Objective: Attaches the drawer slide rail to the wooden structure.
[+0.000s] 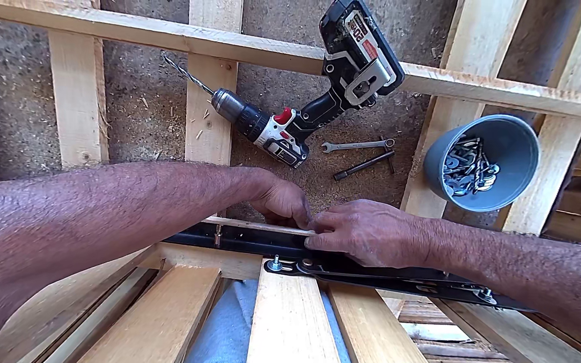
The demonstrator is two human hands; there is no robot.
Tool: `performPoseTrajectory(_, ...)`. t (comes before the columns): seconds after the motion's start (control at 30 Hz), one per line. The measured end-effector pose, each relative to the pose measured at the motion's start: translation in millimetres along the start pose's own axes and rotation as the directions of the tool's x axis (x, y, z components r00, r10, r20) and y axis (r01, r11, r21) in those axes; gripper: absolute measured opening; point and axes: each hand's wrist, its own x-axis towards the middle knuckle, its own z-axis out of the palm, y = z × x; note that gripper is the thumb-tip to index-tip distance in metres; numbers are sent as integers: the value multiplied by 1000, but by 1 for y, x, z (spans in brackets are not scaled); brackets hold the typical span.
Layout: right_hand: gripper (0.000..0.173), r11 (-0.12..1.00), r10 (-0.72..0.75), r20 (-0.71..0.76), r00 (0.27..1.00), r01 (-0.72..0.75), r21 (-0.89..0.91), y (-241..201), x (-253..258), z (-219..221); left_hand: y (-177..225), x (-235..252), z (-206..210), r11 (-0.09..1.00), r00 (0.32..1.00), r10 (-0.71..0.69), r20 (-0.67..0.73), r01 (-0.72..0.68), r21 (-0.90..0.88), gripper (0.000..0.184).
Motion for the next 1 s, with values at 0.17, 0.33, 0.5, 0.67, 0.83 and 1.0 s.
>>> performPoseTrajectory(0.17, 18, 996, 41, -87, 995, -34, 77, -3, -3, 1, 0, 0, 0, 1000, 1000, -1, -1, 1, 1, 26)
performPoseTrajectory(0.33, 15, 992, 81, -57, 995, -75, 104, -4, -2, 1, 0, -1, 1, 1000, 1000, 9, -3, -9, 6, 26)
performPoseTrajectory(0.5, 25, 990, 94, -35, 995, -89, 111, -5, -3, 3, -1, 0, 1, 1000, 1000, 3, 6, -3, -10, 25)
performPoseTrajectory(0.67, 32, 990, 114, -21, 993, -112, 81, -6, -4, 3, 1, -1, 1, 1000, 1000, -7, -3, 7, -1, 25)
performPoseTrajectory(0.83, 11, 994, 108, -6, 994, -108, 36, -7, -2, -3, 2, -1, 1, 1000, 1000, 10, 14, -11, 14, 26)
performPoseTrajectory(1.0, 18, 1000, 26, -47, 999, -25, 6, -13, 5, 6, 2, -2, 1, 999, 1000, 6, 10, -7, 49, 26)
